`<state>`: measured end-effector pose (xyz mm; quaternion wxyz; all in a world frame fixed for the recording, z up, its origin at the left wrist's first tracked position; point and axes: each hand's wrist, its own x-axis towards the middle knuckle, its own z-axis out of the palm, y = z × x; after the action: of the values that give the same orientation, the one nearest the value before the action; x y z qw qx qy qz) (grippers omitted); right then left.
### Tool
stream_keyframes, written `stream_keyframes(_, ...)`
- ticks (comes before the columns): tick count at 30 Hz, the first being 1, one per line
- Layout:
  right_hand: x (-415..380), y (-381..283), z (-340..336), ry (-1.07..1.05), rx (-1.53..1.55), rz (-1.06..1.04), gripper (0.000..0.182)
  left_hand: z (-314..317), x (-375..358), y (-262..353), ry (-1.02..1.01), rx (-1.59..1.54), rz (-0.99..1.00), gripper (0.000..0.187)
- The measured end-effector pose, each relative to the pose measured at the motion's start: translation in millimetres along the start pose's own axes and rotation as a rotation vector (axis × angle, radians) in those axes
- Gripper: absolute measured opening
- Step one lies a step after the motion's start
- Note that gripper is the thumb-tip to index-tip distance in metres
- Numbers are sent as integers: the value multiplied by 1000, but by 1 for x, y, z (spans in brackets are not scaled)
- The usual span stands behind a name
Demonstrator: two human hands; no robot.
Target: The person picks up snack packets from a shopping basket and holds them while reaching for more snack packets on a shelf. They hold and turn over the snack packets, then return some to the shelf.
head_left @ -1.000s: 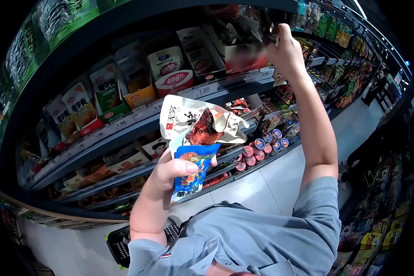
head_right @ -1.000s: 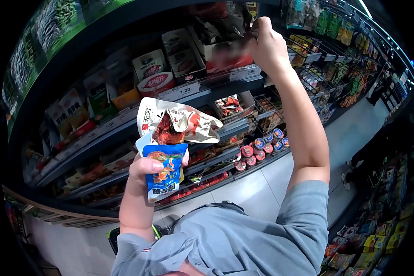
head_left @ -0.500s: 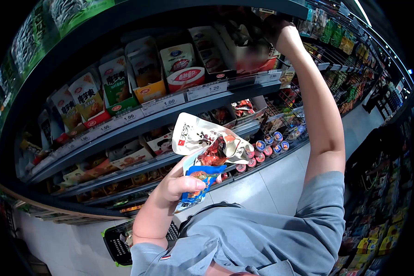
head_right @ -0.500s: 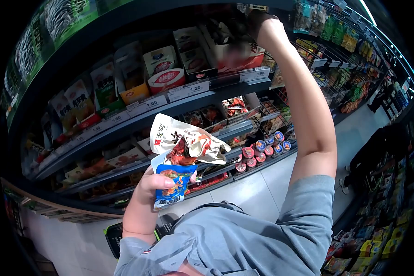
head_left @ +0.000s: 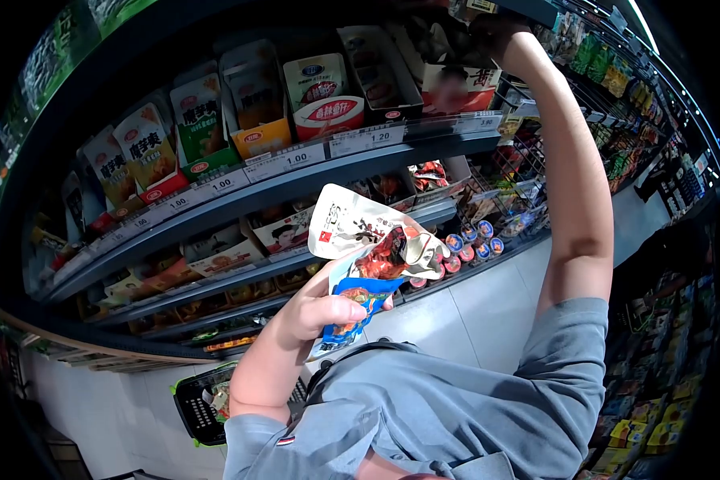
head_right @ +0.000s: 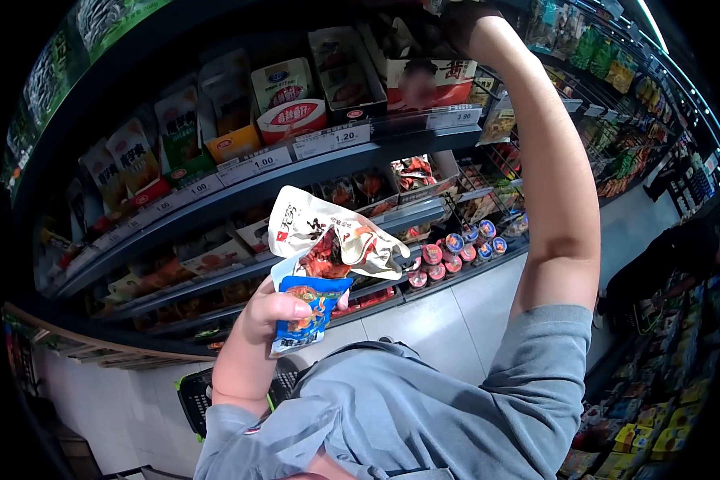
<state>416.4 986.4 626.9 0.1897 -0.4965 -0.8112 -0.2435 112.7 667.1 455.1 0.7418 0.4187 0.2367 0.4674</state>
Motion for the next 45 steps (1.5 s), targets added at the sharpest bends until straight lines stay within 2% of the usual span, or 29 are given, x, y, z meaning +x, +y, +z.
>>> stream_keyframes(2, 16, 31, 26, -137, -193, 7, 26, -5, 0, -1, -103, 17, -27, 90)
stream_keyframes(3, -6, 13, 8, -40, -181, -21, 24, -5, -1, -1, -104, 14, -28, 90)
stream_keyframes(4, -13, 9, 5, -42, -183, -21, 24, -5, -1, -1, -110, 14, -33, 90)
stream_keyframes(6, -21, 2, 0, 52, -427, -280, 24, -4, 0, -1, -117, 14, -37, 90)
stream_keyframes(7, -28, -14, -10, 36, -283, -138, 26, -4, 2, -2, -121, 17, -35, 90)
stream_keyframes(10, -20, -3, 7, 53, -300, -118, 28, -2, 4, -4, -133, 12, -43, 90)
stream_keyframes(14, -34, -17, 3, 170, 11, 59, 28, 7, 5, 2, -113, 1, -41, 89)
stream_keyframes(15, -39, -23, -4, 169, 12, 58, 28, 0, 6, -1, -141, 21, -45, 90)
stream_keyframes(17, -55, -40, -19, 333, 14, 63, 27, 1, 6, 3, -117, 16, -20, 90)
stream_keyframes(19, -90, -80, -34, 510, 408, -51, 24, 10, 5, 15, -79, 10, 18, 92)
stream_keyframes(20, -112, -101, -39, 366, 672, -16, 32, 13, 5, 20, -76, 9, 24, 92)
stream_keyframes(21, -135, -119, -42, 232, 874, -114, 35, 15, 5, 23, -49, 12, 37, 93)
stream_keyframes(22, -159, -132, -57, -191, 1081, -53, 42, 16, 5, 26, -22, 15, 49, 93)
stream_keyframes(24, -188, -155, -59, -566, 1273, -148, 55, 19, 9, 34, -43, 45, 36, 91)
stream_keyframes(25, -193, -159, -63, -719, 1165, -140, 55, 21, 11, 38, -88, 50, 31, 90)
stream_keyframes(26, -205, -161, -47, -690, 1373, -88, 51, 22, 13, 40, -133, 55, 26, 89)
stream_keyframes(28, -208, -160, -48, -750, 1587, 101, 49, 25, 14, 41, -139, 81, 12, 88)
stream_keyframes(30, -209, -158, -50, -742, 1569, 89, 47, 29, 17, 41, -140, 117, -3, 90)
stream_keyframes(32, -208, -154, -53, -732, 1592, 165, 46, 31, 14, 39, -133, 90, 25, 91)
stream_keyframes(34, -203, -145, -55, -456, 1592, 152, 44, 27, 9, 35, -74, 80, 38, 92)
stream_keyframes(36, -185, -135, -59, -113, 1463, 167, 42, 18, 3, 22, -53, 37, 57, 90)
stream_keyframes(38, -162, -113, -54, 130, 1229, 151, 37, -5, 2, 0, -164, -18, -11, 87)
stream_keyframes(41, -120, -97, -40, 418, 675, 171, 37, -29, 6, -51, -144, -119, -83, 75)
stream_keyframes(43, -99, -96, -40, 436, 487, 155, 37, -47, 6, -78, -133, -143, -116, 73)
stream_keyframes(45, -79, -89, -30, 406, 449, 155, 35, -60, 1, -97, 0, -294, -230, 79)
